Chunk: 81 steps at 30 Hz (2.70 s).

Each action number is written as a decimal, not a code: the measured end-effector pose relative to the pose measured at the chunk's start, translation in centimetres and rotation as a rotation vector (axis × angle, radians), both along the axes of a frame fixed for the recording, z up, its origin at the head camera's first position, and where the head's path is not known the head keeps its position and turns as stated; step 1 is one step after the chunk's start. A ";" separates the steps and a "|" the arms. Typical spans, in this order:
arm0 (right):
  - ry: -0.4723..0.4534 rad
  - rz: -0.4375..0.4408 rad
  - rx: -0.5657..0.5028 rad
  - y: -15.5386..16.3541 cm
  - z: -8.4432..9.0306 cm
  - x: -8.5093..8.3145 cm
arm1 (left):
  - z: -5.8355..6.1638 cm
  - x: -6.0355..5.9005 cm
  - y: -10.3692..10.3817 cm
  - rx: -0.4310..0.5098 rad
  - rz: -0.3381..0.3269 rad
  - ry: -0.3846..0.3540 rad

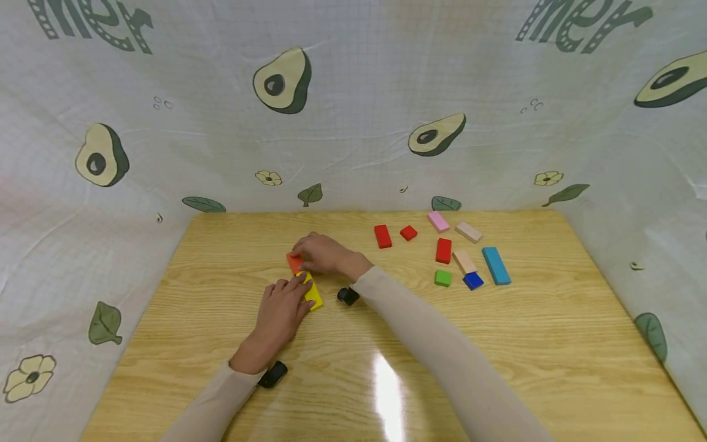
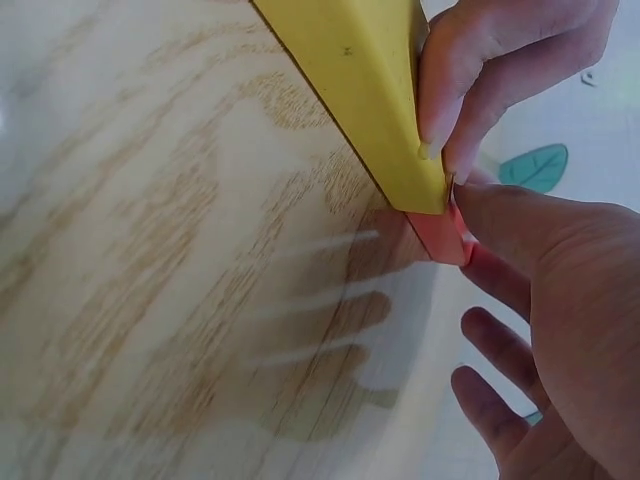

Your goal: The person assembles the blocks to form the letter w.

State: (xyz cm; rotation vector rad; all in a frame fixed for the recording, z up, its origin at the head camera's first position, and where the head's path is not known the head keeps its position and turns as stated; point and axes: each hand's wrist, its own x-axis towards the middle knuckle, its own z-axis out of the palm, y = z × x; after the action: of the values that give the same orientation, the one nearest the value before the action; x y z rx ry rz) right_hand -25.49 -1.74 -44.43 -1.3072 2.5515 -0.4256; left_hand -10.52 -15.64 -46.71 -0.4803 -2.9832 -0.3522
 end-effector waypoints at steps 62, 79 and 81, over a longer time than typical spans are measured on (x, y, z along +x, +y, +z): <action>0.099 -0.229 -0.120 15.3 3.0 5.4 | 0.6 -2.2 -0.8 0.038 0.063 -0.074; 0.213 -0.462 -0.083 24.1 1.8 9.4 | 0.3 -2.1 -0.6 0.020 0.073 -0.076; 0.216 -0.474 -0.069 24.8 1.5 9.8 | 0.3 -2.1 -0.6 0.024 0.075 -0.076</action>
State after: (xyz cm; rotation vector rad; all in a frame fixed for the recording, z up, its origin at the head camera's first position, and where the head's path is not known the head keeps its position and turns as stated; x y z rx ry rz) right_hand -15.70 23.02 -42.97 -0.7898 3.0558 -0.4828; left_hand -12.64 -16.21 -46.41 -0.3588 -3.0565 -0.4077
